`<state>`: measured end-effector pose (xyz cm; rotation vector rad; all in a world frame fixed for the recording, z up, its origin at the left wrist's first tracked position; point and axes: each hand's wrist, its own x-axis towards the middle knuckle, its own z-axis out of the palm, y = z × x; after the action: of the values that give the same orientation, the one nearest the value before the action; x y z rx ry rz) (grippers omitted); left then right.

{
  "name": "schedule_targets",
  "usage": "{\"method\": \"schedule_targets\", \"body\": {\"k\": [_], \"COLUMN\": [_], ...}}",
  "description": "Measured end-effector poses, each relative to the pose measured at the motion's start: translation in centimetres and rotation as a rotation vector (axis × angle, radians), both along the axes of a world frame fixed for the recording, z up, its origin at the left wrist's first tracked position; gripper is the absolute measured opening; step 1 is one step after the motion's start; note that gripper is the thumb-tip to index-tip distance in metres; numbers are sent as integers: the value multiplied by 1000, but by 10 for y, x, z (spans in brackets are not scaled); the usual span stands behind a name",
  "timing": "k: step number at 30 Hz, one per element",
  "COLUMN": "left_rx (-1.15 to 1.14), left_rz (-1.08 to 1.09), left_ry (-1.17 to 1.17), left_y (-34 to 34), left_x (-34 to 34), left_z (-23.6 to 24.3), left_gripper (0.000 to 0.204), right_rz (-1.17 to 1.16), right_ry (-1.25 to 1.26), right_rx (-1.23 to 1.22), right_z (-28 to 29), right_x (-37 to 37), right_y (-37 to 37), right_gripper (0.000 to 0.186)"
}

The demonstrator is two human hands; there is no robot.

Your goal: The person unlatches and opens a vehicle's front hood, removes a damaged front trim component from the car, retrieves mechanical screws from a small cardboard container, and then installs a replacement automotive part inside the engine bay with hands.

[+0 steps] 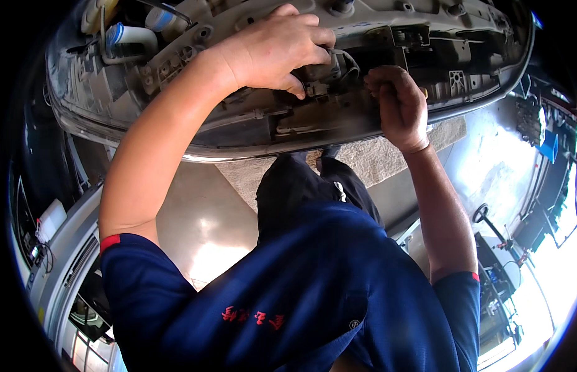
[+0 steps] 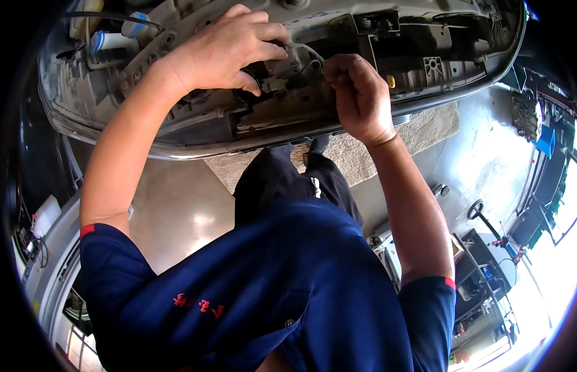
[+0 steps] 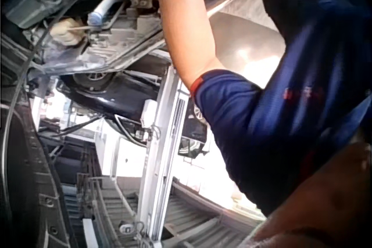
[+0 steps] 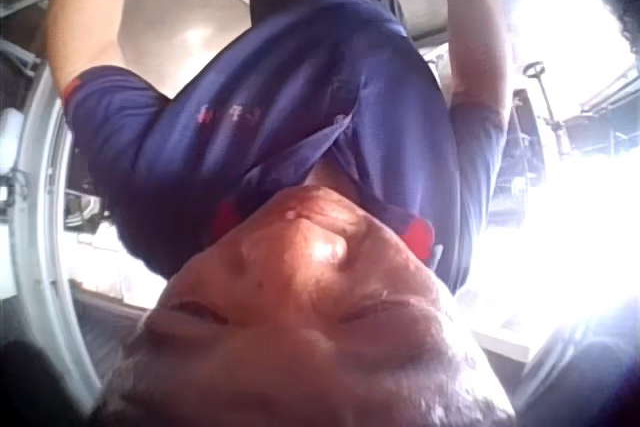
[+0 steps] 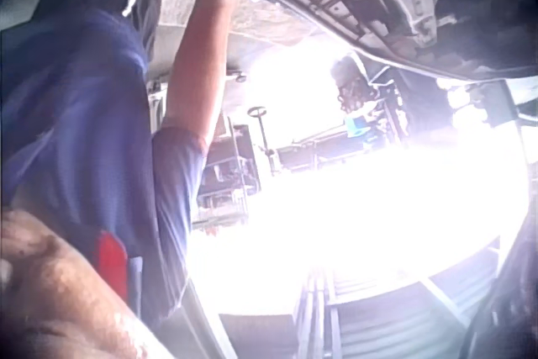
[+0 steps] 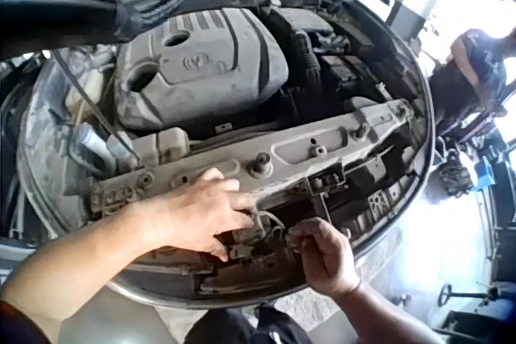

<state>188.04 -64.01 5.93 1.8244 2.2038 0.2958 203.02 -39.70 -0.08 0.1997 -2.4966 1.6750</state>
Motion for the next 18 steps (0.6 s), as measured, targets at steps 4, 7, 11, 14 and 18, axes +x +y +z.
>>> {"method": "schedule_targets", "body": {"k": [4,7,11,14,18], "left_rx": [-138,198,73,88,9], "left_rz": [-28,-15,34,-5,0], "left_ry": [-25,194,79,86,30], "left_y": [3,-6,-13,-12,-13], "left_x": [-7,0,-2,-5,-3], "left_z": [3,-23,-30,-20,-12], "left_gripper": [59,38,54,55,64], "right_rz": [-56,-27,-48,72,150], "right_ry": [43,99,109,12,-35], "right_rx": [104,236,364,398,508], "right_z": [1,12,42,46,49], "right_x": [-2,-6,6,34,57], "right_y": [-4,-7,-51,-82,-112], "right_gripper": [28,26,23,29,53]}}
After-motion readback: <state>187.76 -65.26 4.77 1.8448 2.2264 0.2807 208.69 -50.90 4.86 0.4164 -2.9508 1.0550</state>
